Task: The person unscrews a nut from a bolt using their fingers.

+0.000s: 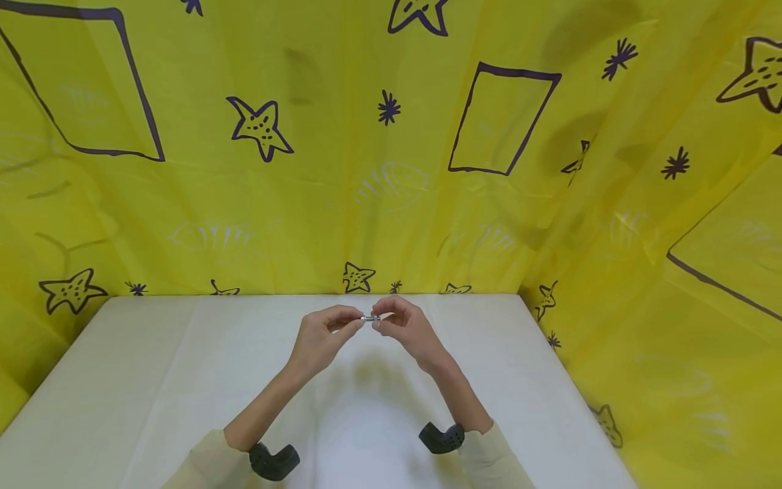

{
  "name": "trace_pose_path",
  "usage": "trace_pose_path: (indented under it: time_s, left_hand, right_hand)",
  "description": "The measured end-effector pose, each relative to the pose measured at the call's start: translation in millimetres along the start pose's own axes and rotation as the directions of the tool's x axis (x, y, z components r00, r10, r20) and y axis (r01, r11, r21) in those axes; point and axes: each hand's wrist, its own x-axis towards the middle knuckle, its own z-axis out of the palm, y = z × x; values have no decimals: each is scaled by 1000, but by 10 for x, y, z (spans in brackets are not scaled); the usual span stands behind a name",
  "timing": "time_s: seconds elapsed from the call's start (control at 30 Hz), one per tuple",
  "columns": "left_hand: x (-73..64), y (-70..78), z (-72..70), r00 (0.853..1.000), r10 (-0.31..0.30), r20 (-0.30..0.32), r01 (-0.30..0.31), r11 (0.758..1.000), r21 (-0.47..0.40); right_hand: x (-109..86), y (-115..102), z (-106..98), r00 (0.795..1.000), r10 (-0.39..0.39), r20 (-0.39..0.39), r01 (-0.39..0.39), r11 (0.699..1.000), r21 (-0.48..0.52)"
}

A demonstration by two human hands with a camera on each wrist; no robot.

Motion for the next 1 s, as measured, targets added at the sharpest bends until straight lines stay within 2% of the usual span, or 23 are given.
trace_pose_path:
  time_s: [0.1,0.27,0.53,0.7,1.0]
  left_hand:
    - [12,-125,16,1000,-4,5,4,1000,-15]
    - [10,-141,-1,1000,16,11,-16,999,-42]
    - [10,-174,-9,1000,10,8,-10,1000,-23]
    - [11,-176,-11,1000,6,9,-5,1000,-23]
    - [5,-168,10,1000,6,0,-6,1000,-20]
  right_hand:
    - [3,-7,-3,999,39,-18,-38,999,6]
    - [10,0,-8,998,68,-20,-68,998,-17]
    - [-3,-2,2,1000,-3,5,3,1000,-1]
    - [-4,-8,9,1000,-21,10,21,1000,10]
    - [17,11,13,997,61,-47,-60,998,22]
